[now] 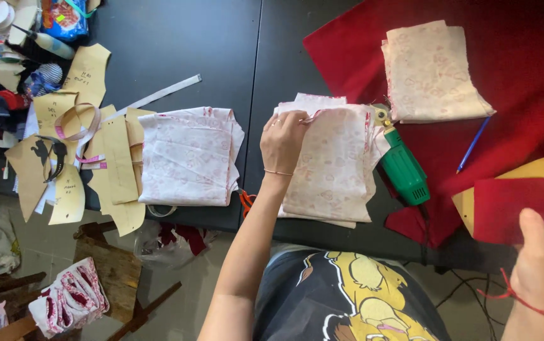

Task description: Sorting and stacking fabric cutouts and paper patterns on a work table

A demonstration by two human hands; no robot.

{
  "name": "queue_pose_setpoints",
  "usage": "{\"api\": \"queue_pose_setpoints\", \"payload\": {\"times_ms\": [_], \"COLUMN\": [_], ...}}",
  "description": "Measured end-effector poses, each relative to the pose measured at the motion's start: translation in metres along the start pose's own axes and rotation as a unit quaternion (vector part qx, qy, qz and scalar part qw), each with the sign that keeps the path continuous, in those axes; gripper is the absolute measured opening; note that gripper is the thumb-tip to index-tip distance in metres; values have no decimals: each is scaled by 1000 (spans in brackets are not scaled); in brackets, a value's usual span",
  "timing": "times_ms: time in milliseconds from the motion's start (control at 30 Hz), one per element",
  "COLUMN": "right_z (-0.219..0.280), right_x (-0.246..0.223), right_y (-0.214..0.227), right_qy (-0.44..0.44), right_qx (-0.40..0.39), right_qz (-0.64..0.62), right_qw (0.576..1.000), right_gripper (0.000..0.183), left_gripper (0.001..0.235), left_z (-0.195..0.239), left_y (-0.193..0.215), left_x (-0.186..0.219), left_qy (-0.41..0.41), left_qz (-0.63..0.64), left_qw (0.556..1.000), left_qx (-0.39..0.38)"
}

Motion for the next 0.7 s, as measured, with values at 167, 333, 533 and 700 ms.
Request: {"api": "queue_pose_setpoints", "payload": {"times_ms": [167,333,533,700], "right_z": [-14,-25,-7,66], "right_x": [-52,-129,-209,-227], "right_y": [-21,-48,-101,-193], "right_qy": [50,176,211,277], "right_qx": [18,20,-70,-373], "right_qz": [25,97,52,54], "right_qw": [998,980,974,884], "right_gripper": [17,15,16,29], "left_gripper": [8,6,6,4], "left_z": [2,10,55,84], "left_y": [18,42,81,78], "left_x": [22,59,111,105], "left_qy": [-64,-42,75,194], "left_qz": [109,311,559,601], "left_qw": [992,942,773,697], "left_qx": [-1,-122,-289,-339]}}
Point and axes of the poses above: each hand's wrist, its own z-axis away from the middle knuckle, its own y-axis out of the back of the hand, x = y × z, the point moved 10 cm from there along -z, towards the middle knuckle, and after that the axes turned 12 degrees about z, right-handed, at the moved point
